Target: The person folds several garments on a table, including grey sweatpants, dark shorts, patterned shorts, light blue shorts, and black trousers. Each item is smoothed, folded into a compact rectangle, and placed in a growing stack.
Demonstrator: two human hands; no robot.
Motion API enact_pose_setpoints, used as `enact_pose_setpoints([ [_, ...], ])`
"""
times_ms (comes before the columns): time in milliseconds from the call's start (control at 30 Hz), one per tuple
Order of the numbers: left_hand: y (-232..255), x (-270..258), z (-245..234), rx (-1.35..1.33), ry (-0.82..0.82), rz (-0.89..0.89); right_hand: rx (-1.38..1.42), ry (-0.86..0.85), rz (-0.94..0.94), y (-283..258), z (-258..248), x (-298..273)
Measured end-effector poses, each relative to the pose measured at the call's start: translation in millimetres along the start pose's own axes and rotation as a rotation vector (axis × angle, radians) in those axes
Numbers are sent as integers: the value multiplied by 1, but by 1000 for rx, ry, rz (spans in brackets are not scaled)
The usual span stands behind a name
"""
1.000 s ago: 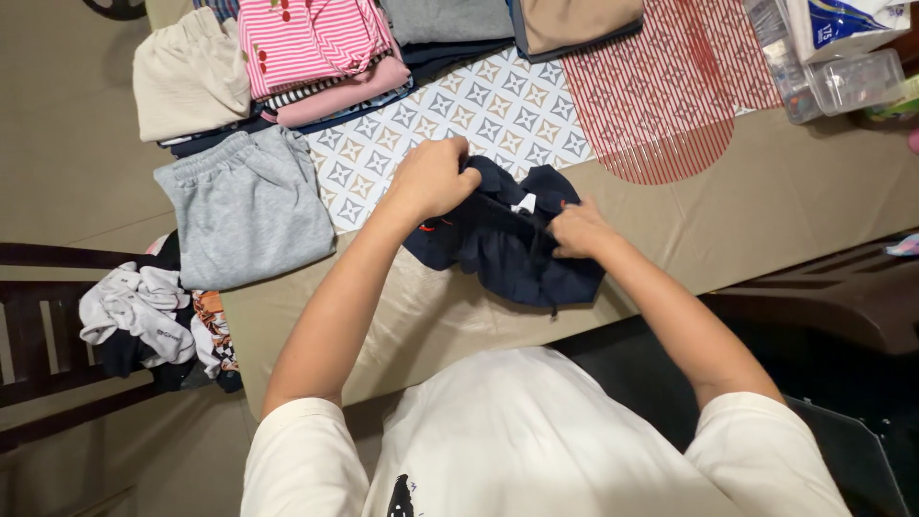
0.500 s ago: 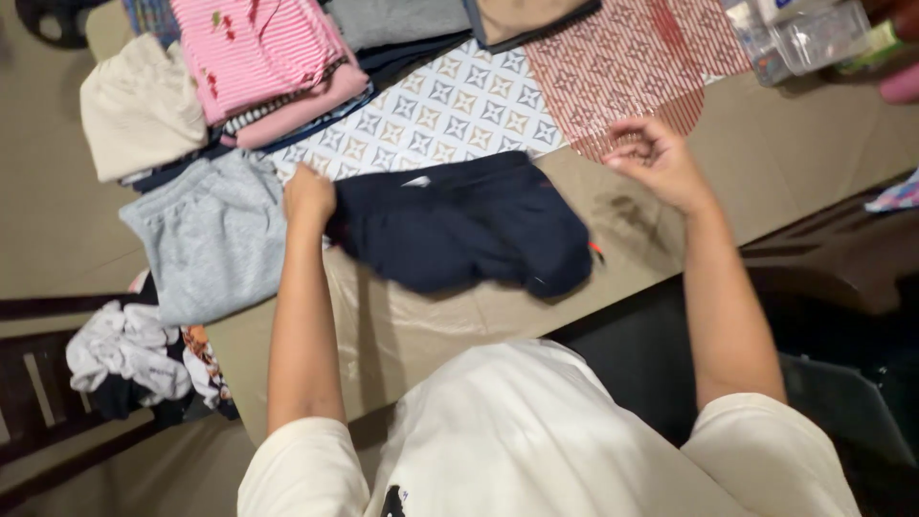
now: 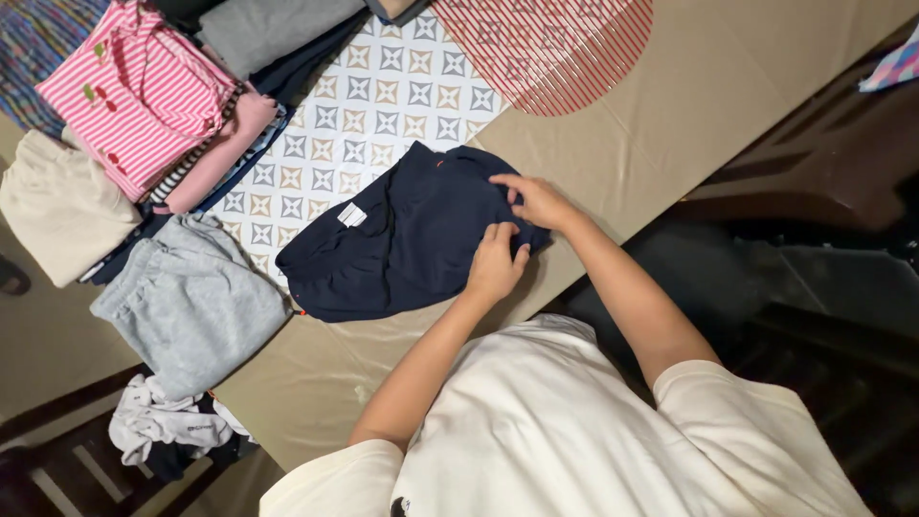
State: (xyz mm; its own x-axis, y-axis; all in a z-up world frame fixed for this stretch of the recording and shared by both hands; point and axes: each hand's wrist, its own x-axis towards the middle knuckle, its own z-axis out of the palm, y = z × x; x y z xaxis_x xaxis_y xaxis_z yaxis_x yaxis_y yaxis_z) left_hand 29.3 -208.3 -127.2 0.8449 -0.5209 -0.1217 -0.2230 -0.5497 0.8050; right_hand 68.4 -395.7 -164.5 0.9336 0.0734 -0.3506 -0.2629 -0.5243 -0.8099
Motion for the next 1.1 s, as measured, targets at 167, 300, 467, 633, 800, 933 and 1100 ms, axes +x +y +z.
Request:
enact_pose_setpoints([
  [167,-34,8,25,-75,150,-128,-258,-154,-38,-9,7,-18],
  [300,-31,15,24,-289,35,-347,-205,131,-267,-15,-3,-62],
  [467,12,1,10,-343,-215,-91,-445,404,-253,-19,-47,-122],
  [633,36,-28,-16,-318,-453,146,-646,674,-134,-5,-78,-108],
  [800,13,-28,-32,-45,-596,188,-589,610,30,25,-60,-85],
  [933,-17,13,-52,76,-547,284,-591,400,153,42,-72,-83],
  [1100,-50,117,-27,708,-105,612,-455,91,170,40,-64,-79],
])
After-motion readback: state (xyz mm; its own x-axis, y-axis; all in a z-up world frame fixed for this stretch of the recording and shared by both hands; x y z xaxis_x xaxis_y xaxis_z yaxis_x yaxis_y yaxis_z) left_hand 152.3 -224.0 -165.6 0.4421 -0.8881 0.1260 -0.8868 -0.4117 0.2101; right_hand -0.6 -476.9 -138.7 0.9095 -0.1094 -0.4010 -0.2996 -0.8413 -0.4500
